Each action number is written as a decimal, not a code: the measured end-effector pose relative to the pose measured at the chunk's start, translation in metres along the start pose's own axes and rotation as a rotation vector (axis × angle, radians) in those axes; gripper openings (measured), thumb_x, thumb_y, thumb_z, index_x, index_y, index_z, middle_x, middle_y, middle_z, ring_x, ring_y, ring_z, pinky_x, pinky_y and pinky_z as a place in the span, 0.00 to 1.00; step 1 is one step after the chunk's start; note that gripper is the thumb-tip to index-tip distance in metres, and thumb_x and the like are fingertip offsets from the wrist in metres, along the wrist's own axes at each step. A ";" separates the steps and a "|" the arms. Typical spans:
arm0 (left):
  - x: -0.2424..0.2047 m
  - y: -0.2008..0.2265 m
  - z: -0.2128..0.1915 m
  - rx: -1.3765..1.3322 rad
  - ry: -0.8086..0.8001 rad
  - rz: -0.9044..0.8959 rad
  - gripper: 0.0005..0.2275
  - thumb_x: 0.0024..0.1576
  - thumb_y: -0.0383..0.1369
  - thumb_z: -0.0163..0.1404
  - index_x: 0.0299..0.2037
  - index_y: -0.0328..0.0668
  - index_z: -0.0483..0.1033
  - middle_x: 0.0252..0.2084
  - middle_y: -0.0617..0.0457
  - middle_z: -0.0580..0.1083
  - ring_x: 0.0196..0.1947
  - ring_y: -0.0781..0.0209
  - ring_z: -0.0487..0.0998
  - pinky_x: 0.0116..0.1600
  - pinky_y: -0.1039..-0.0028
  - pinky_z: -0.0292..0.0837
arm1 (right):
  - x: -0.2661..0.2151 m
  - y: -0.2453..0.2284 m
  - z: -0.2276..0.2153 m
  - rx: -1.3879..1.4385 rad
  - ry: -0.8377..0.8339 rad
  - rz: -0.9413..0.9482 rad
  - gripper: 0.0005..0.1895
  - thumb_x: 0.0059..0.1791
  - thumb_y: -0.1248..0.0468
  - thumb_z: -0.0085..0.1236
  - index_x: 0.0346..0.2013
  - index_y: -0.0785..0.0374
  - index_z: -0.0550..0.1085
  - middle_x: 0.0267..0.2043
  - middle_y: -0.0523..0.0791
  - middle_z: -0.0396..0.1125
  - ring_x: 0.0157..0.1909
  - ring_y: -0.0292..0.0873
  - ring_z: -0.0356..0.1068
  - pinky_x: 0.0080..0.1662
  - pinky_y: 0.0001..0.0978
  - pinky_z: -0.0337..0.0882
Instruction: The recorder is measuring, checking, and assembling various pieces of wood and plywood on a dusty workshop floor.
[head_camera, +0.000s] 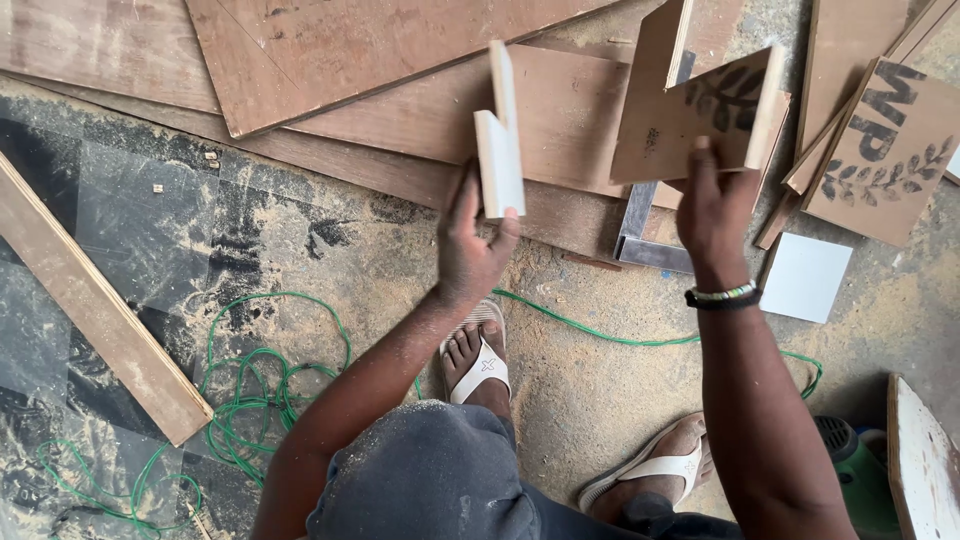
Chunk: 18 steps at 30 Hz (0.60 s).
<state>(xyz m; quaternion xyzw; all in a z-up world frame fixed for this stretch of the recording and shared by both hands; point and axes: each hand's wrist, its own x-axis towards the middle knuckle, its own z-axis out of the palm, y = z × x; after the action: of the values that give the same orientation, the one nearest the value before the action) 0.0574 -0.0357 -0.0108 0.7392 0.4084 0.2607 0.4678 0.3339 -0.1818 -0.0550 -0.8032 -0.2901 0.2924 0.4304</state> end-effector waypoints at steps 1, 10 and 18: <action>0.000 0.007 0.011 -0.001 -0.003 0.037 0.28 0.66 0.34 0.51 0.73 0.32 0.54 0.66 0.37 0.67 0.60 0.48 0.79 0.55 0.67 0.83 | -0.003 -0.014 -0.009 0.175 0.123 -0.030 0.19 0.67 0.58 0.50 0.65 0.71 0.60 0.59 0.53 0.68 0.59 0.45 0.73 0.60 0.35 0.78; 0.015 0.041 0.054 0.006 -0.135 0.229 0.36 0.60 0.40 0.59 0.73 0.35 0.52 0.70 0.35 0.59 0.71 0.43 0.66 0.67 0.60 0.76 | -0.074 -0.171 -0.019 0.231 0.369 -0.458 0.11 0.61 0.69 0.46 0.57 0.70 0.66 0.51 0.46 0.65 0.47 0.40 0.61 0.50 0.30 0.64; -0.032 -0.039 0.096 -0.179 -0.170 -0.294 0.25 0.67 0.43 0.48 0.70 0.40 0.59 0.61 0.42 0.72 0.61 0.54 0.77 0.63 0.65 0.77 | -0.055 -0.193 0.128 0.336 0.131 -0.377 0.15 0.56 0.76 0.49 0.57 0.68 0.65 0.68 0.54 0.57 0.57 0.43 0.65 0.55 0.35 0.72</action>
<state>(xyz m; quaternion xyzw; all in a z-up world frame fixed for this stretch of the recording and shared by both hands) 0.1001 -0.0996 -0.0875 0.6465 0.4463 0.1615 0.5973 0.1642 -0.0658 0.0645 -0.6692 -0.3536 0.1986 0.6226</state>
